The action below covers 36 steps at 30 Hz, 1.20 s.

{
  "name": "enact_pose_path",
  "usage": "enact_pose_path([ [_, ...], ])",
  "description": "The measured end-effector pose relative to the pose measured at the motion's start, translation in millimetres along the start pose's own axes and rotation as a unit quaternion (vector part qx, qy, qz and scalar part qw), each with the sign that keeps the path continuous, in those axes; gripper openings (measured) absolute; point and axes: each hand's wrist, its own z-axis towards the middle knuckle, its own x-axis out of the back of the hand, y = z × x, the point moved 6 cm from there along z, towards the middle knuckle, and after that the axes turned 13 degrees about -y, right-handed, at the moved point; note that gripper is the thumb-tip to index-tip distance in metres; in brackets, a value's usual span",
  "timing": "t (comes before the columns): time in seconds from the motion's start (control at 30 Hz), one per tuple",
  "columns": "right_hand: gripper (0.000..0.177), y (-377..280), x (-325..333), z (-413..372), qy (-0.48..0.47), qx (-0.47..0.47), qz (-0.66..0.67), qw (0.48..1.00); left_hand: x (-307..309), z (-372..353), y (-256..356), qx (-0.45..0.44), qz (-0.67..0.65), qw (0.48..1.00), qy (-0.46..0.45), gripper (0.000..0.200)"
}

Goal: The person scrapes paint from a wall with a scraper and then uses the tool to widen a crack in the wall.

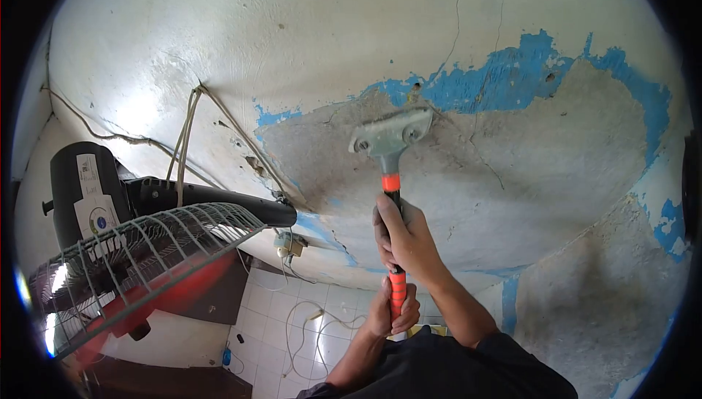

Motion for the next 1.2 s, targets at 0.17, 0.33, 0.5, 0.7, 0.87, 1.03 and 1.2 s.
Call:
enact_pose_path([
  [0.17, 0.039, 3, -7, -1, -0.003, 0.007, 0.017, 1.000, -8, -10, 5, 0.009, -0.025, 1.000, 0.000, 0.066],
  [0.33, 0.039, -6, -16, 4, -0.012, 0.032, 0.046, 0.998, -21, -11, 16, 0.009, -0.031, 0.999, 0.014, 0.065],
  [0.5, 0.041, -2, -15, 5, -0.005, 0.027, 0.036, 0.999, -24, -16, 15, 0.014, -0.046, 0.998, 0.027, 0.066],
  [0.7, 0.042, 3, -18, 3, 0.004, 0.001, 0.032, 0.999, -25, -22, 16, 0.008, -0.029, 0.999, 0.044, 0.065],
  [0.87, 0.041, -4, -20, 8, -0.002, 0.000, 0.035, 0.999, -30, -18, 23, 0.005, -0.030, 0.999, 0.032, 0.065],
  [1.03, 0.042, 0, -20, 7, -0.007, 0.006, 0.040, 0.999, -26, -22, 23, 0.012, -0.026, 0.998, 0.061, 0.065],
  [1.2, 0.040, -7, -27, 10, -0.011, 0.009, 0.062, 0.998, -32, -28, 33, 0.021, -0.014, 0.998, 0.050, 0.065],
])
